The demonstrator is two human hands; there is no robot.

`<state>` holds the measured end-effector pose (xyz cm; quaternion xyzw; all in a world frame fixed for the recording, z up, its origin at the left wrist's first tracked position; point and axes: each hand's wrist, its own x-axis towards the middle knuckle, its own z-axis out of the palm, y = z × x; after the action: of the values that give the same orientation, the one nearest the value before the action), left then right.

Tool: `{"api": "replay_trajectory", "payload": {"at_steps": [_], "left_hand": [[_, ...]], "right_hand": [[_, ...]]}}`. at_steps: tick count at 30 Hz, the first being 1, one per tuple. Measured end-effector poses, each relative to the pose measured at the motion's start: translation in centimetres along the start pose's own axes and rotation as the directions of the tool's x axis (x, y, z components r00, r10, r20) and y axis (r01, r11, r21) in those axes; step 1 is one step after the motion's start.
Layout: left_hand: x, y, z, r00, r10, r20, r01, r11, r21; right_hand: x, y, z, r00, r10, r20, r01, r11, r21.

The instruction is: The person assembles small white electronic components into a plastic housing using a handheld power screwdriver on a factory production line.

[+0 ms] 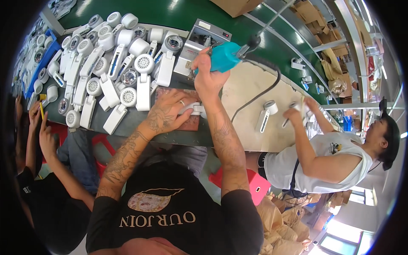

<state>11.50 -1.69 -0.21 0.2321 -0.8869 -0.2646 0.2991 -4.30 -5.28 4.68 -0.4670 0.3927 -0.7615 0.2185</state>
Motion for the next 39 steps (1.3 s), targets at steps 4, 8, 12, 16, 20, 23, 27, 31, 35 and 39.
{"api": "replay_trajectory", "payload": {"at_steps": [4,8,12,16,20,23,27,31,35,39], "left_hand": [[0.2,0.3,0.0,1.0,0.009,-0.006,-0.009,1.0,-0.015],[0.1,-0.1,0.0,1.0,-0.001,0.003,0.001,1.0,0.011],[0.5,0.2,-0.4,1.0,-0.009,-0.014,0.009,1.0,0.013],[0.7,0.2,-0.1,1.0,-0.005,-0.011,0.005,1.0,-0.01],[0.4,0.2,-0.2,1.0,-0.016,-0.019,0.015,1.0,-0.018],[0.5,0.5,0.0,1.0,-0.009,-0.017,0.008,1.0,-0.017],[0.3,0.4,0.2,1.0,0.011,-0.014,-0.011,1.0,-0.014],[-0.1,0.0,0.0,1.0,-0.018,-0.017,0.018,1.0,0.004],[0.6,0.3,-0.2,1.0,-0.012,-0.016,0.011,1.0,-0.022],[0.6,0.2,-0.1,1.0,-0.002,-0.026,0.001,1.0,-0.03]], "right_hand": [[0.2,0.1,-0.4,0.998,0.052,0.032,-0.048,0.992,-0.117],[-1.0,-1.2,-0.4,0.981,0.195,-0.017,-0.195,0.969,-0.15],[-2.3,-3.8,-1.3,0.989,0.144,-0.041,-0.149,0.976,-0.161],[-0.5,-3.0,-0.9,0.997,0.062,-0.049,-0.064,0.997,-0.042],[1.0,-0.4,0.0,1.0,-0.005,0.02,0.006,0.997,-0.072],[0.5,0.3,-0.4,0.998,-0.001,0.057,0.009,0.991,-0.136],[0.1,0.3,-0.7,0.999,0.037,0.04,-0.031,0.991,-0.127],[-1.1,-2.3,-0.3,0.986,0.165,-0.028,-0.166,0.983,-0.08],[-3.7,-5.7,-2.9,0.982,0.189,-0.021,-0.187,0.981,0.057],[-5.7,-6.5,-4.0,0.975,0.221,0.024,-0.219,0.974,-0.054]]}}
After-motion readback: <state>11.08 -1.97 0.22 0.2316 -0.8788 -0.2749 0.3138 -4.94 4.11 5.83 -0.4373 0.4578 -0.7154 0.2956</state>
